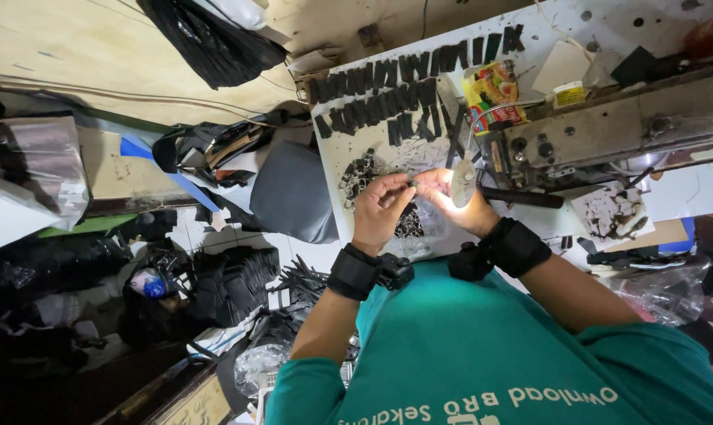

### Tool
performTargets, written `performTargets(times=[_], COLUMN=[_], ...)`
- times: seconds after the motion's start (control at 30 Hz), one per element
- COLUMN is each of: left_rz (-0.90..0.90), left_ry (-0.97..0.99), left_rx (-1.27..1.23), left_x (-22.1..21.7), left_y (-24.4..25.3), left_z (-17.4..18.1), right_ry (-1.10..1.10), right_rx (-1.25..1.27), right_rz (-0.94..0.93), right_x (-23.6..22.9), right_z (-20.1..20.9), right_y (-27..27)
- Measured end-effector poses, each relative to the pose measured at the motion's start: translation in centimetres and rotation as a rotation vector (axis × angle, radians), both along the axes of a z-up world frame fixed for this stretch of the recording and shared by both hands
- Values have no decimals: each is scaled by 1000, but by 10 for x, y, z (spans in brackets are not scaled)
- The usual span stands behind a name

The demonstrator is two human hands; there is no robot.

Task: Sorting and bagging small metal hardware studs on a workshop table

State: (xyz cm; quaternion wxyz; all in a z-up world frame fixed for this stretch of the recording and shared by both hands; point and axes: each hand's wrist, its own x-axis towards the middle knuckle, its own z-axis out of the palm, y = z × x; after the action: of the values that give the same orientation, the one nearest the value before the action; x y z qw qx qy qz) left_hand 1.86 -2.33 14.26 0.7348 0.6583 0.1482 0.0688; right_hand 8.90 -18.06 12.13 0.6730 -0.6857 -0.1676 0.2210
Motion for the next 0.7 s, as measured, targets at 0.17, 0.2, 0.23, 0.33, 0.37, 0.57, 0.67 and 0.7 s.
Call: performTargets(times=[0.17, 0.2, 0.23, 0.33, 0.37, 0.57, 0.67, 0.7], left_rz=[-19, -19, -19, 11, 6, -44, -41, -27], left_ry=[-127, -153, -155, -111, -100, 34, 113, 151], left_rx=[210, 273, 274, 273, 261, 136, 108, 92], left_x=[9, 10, 11, 13, 14, 9, 8, 8], left_y=[-3, -5, -6, -7, -7, -2, -3, -4], left_z=[22, 31, 28, 23, 22, -11, -20, -22], right_ry=[-109, -115, -117, -14, 2, 31, 53, 91], right_rx=[8, 27, 28, 34, 43, 31, 4, -8], right_rz=[-55, -74, -74, -95, -107, -141, -150, -152], right_x=[4, 4, 5, 6, 7, 1, -1, -2], right_z=[42, 53, 37, 6, 6, -26, -42, -45], right_y=[11, 14, 10, 3, 2, 0, -3, -4])
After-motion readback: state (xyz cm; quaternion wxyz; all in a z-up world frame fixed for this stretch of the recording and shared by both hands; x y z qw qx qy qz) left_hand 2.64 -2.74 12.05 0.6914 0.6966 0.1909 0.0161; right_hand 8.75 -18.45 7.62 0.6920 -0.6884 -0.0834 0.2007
